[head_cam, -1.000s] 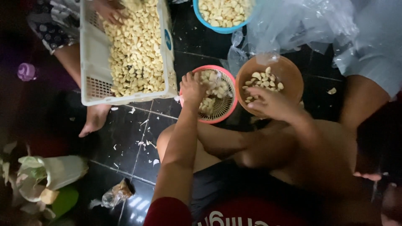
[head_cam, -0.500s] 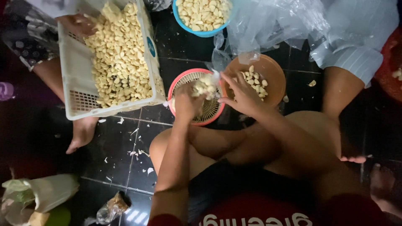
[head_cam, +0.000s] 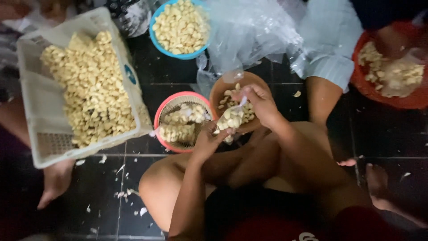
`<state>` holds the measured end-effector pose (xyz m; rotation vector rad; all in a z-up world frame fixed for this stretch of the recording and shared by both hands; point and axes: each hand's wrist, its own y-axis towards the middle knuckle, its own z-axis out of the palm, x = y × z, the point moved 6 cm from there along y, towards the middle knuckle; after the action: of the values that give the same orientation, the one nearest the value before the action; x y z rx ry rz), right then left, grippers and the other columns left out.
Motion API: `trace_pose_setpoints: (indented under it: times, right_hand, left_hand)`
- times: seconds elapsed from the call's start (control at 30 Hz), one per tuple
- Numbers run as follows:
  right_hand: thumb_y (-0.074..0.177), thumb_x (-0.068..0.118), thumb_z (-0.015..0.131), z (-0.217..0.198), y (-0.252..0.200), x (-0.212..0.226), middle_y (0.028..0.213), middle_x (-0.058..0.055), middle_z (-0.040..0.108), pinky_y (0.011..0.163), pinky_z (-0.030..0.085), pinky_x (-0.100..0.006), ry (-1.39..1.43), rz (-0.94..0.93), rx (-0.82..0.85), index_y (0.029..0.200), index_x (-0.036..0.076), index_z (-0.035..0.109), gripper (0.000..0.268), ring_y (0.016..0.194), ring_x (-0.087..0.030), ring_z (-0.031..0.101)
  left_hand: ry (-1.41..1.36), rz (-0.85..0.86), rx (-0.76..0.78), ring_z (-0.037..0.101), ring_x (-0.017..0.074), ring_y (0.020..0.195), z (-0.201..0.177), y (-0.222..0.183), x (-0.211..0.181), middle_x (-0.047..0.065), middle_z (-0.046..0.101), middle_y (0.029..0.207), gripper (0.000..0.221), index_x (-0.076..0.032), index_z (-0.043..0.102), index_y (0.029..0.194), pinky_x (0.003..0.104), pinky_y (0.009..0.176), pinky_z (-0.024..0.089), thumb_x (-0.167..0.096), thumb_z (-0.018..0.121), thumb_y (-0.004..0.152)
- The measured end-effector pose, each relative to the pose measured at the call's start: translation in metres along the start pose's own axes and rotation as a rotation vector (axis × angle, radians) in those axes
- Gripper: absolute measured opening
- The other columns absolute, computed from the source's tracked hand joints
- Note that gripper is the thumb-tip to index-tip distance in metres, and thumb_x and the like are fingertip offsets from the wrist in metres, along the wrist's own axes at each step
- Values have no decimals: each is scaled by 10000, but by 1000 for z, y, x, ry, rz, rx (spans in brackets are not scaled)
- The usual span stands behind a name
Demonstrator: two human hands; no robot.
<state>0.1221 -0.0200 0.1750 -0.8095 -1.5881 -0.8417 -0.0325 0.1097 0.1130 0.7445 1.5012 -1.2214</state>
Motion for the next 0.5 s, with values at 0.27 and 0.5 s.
trace_pose_setpoints:
  times: [0.27,0.5]
  right_hand:
    - [1042,418,694,-144,-33,-18,955,-18,727,752,544,-237,-81,494,-255,1161,241,676,215,847,-127,709]
    - [926,440,657,-426,-180,-87,1188,-79,791,825,558,-414,-1803,306,42,1314,229,719,446,978,-312,763]
  left_hand:
    - [5,146,162,675,430,1124,13,1,9,284,643,1189,498,16,663,1297,528,891,610,-295,801,933]
    - [104,281,71,646,198,1172,-14,-8,6,66,708,1265,485,-111,656,1358,351,999,497,-341,724,936]
